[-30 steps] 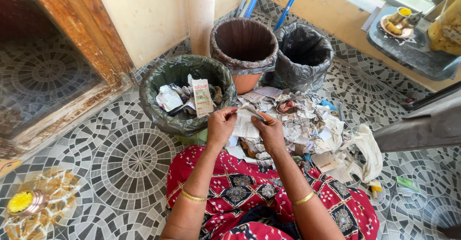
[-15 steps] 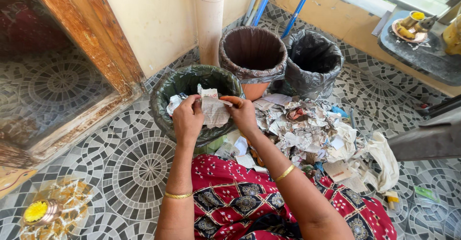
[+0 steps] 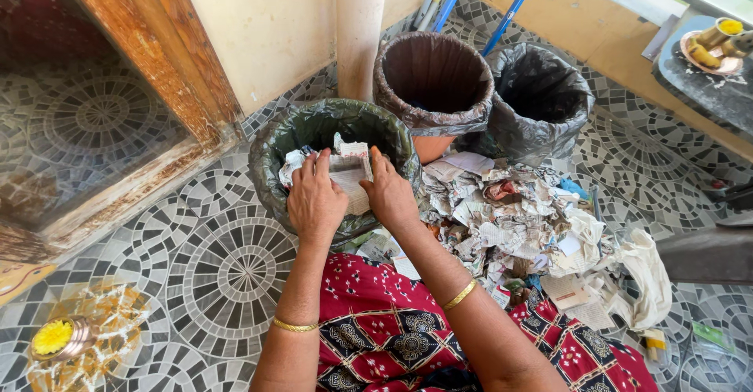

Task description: The person sits on a tiled floor and sorts a pile of mixed waste by hand. They pick up items such as paper, plastic, and a small bottle, then place them into one of three nearby bins.

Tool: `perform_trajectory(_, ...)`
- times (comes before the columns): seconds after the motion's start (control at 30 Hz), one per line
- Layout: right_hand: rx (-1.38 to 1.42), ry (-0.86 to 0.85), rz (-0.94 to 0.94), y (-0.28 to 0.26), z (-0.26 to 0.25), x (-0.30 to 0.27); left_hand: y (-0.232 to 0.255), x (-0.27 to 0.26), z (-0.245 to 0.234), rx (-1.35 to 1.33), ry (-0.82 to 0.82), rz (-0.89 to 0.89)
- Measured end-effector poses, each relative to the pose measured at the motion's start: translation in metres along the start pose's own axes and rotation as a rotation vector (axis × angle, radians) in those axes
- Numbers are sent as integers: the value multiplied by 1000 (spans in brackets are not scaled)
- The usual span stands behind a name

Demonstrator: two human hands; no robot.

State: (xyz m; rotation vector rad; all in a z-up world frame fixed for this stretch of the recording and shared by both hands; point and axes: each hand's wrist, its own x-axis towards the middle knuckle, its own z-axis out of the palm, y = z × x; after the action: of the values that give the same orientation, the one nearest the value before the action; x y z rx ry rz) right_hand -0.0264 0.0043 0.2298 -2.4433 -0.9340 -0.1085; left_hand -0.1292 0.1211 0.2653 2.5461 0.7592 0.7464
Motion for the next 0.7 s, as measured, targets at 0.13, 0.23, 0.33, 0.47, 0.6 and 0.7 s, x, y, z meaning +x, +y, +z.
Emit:
perform_trajectory(0.13, 34, 62, -7, 4, 4, -1, -1, 1, 4, 45, 24, 33)
perform_trajectory(0.23, 26, 48, -10, 7, 8, 0, -3, 2, 7, 46, -42, 8)
perform_trajectory(0.33, 23, 29, -26, 8, 6, -2, -1, 1, 6, 47, -75, -12)
perform_trajectory(0.47, 104, -39, -77, 0, -13, -1, 4, 1, -1, 23, -10, -19)
perform_trajectory(0.6, -102, -318, -206, -12, -34, 24, 9, 7, -8, 149, -173, -52)
perform_trajectory(0.7, -355, -521, -298, -20, -26, 49, 12, 10, -11, 186, -324, -92)
